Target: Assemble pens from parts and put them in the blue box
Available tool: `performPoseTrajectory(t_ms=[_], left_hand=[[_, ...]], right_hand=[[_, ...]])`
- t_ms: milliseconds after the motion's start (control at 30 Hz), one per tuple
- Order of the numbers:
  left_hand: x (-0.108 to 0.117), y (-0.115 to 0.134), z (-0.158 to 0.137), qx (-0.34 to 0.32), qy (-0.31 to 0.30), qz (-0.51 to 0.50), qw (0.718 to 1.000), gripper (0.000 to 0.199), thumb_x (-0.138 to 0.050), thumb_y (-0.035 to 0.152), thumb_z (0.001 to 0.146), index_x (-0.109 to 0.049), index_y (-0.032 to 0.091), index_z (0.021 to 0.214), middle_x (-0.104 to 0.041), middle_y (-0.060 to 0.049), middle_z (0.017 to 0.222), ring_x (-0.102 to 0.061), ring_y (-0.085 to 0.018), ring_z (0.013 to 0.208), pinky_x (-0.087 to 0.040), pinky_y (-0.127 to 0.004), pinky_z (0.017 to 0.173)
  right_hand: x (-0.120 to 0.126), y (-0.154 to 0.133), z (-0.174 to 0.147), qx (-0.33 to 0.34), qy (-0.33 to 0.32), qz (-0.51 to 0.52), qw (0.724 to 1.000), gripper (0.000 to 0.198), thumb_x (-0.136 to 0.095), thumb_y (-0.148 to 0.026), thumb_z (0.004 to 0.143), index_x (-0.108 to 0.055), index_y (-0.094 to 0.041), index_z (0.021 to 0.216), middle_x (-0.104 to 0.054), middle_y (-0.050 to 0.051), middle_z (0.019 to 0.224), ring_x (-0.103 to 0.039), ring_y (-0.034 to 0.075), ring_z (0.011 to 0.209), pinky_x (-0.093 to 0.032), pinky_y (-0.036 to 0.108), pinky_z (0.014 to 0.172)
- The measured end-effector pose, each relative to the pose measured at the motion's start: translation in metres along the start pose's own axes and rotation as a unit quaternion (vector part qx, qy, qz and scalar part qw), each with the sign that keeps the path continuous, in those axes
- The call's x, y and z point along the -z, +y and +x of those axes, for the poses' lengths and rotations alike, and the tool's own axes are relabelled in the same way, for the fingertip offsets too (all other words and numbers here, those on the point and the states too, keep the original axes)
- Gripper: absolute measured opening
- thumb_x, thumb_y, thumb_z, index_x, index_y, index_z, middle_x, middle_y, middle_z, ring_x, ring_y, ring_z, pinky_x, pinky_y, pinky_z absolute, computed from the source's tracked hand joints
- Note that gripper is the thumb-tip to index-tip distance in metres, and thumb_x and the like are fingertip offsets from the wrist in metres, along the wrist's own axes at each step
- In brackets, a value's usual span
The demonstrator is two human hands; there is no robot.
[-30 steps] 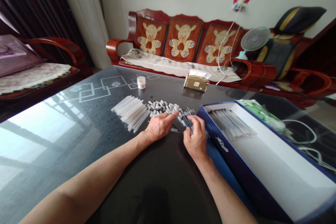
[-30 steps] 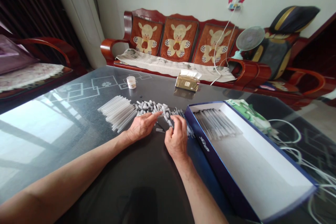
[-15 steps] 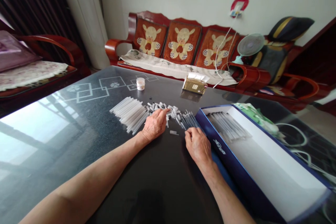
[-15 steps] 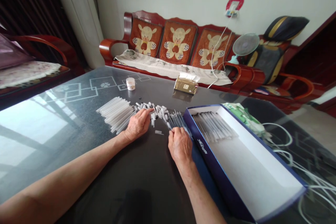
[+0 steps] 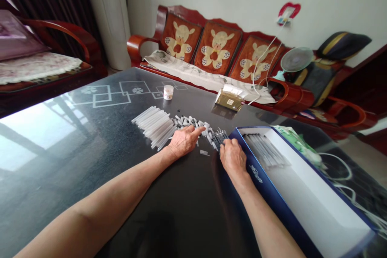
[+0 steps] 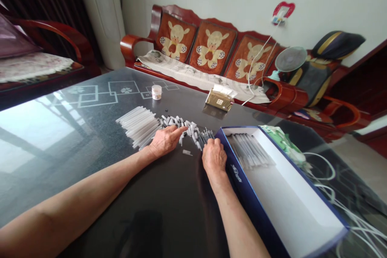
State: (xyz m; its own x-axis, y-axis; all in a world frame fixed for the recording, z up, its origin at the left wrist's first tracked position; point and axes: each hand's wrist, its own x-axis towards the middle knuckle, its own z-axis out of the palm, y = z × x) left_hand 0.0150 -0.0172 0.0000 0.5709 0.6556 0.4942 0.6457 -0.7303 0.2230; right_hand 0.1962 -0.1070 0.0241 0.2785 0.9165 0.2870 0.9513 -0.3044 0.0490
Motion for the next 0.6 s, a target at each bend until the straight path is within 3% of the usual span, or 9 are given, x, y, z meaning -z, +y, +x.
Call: performPoseTrajectory(t_ms=[100,233,467,600], left_hand=[[0.000,-0.001,0.000,0.002,0.010,-0.012,1.000,0.039,-0.037,0.025,0.095,-0.052,0.028,0.131,-0.061,-0.003,0.084,-0.060,-0.016,0.078,-0.044,-0.022,0.058],[-0.001,-0.003,-0.001,-0.003,0.027,-0.018,0.999,0.038,-0.039,0.024,0.095,-0.052,0.025,0.131,-0.062,-0.004,0.083,-0.061,-0.016,0.076,-0.046,-0.022,0.061],[0.000,-0.009,0.002,0.035,0.163,-0.022,0.986,0.035,-0.035,0.025,0.097,-0.051,0.016,0.127,-0.065,-0.005,0.084,-0.063,-0.015,0.080,-0.048,-0.022,0.068],[-0.001,-0.010,0.002,0.027,0.190,-0.027,0.981,0.033,-0.035,0.025,0.097,-0.051,0.015,0.123,-0.066,-0.006,0.086,-0.064,-0.015,0.080,-0.049,-0.023,0.069]], right_hand=[[-0.003,-0.009,-0.007,0.087,0.058,0.089,0.991,0.018,-0.050,-0.020,0.089,-0.064,-0.017,0.099,-0.061,0.010,0.097,-0.060,0.022,0.090,-0.045,0.031,0.079],[-0.006,-0.024,-0.016,0.177,0.052,0.204,0.962,0.022,-0.050,-0.017,0.087,-0.064,-0.019,0.104,-0.063,0.007,0.102,-0.060,0.020,0.094,-0.045,0.030,0.087],[-0.023,-0.031,0.001,0.131,0.053,0.208,0.968,0.023,-0.049,-0.016,0.086,-0.068,-0.018,0.099,-0.064,0.008,0.096,-0.061,0.020,0.088,-0.047,0.030,0.082],[-0.024,-0.042,0.024,0.137,0.039,0.144,0.979,0.026,-0.050,-0.017,0.086,-0.069,-0.022,0.103,-0.064,0.007,0.094,-0.060,0.020,0.085,-0.046,0.031,0.080]])
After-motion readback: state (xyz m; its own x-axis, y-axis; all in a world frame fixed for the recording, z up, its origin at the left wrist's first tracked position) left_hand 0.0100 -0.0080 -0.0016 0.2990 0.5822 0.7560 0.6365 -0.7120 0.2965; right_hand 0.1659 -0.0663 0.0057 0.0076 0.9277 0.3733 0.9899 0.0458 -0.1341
